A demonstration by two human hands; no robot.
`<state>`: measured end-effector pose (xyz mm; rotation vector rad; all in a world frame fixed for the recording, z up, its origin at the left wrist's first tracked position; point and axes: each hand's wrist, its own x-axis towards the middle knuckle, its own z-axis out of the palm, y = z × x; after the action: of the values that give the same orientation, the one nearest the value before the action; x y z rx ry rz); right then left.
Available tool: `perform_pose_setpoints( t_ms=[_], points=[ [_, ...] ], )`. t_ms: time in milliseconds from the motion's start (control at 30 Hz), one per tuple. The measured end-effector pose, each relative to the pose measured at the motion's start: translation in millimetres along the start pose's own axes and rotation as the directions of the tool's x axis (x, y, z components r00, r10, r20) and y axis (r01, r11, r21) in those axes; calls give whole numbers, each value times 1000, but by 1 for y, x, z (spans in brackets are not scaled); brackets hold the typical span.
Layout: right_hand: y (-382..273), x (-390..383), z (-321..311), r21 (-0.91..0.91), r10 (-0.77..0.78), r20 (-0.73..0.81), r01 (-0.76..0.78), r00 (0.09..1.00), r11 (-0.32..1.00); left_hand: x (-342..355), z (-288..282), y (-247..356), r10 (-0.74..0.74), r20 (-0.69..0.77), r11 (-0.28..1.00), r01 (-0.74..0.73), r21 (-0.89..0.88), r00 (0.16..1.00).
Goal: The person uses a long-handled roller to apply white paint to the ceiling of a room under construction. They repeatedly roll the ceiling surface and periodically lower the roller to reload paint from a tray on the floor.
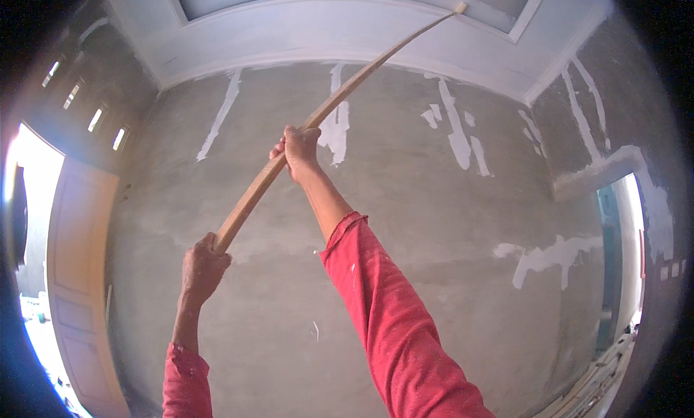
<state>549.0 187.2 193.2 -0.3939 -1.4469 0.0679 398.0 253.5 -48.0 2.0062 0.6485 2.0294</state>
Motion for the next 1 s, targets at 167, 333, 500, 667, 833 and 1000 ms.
perform_pose_setpoints(
  t_ms=[167,333,500,667,833,1000],
  points=[
    [43,-6,74,55,31,131,-38,991,998,8,-59,-56,-24,-33,1000,24,17,999],
    [86,-25,145,37,57,115,-62,992,997,2,-106,-116,-67,-48,998,68,2,997],
    [131,-50,211,98,93,144,-108,985,989,-12,-146,-170,-115,-113,993,118,20,987],
    [160,-82,267,118,116,179,-138,977,983,-28,-179,-226,-114,-171,992,121,34,979],
    [195,-103,296,130,149,227,-182,962,975,-47,-191,-266,-158,-187,988,154,-33,970],
    [207,-127,288,43,166,198,-178,966,983,-72,-177,-287,-177,-119,980,163,-117,977]
  ],
)
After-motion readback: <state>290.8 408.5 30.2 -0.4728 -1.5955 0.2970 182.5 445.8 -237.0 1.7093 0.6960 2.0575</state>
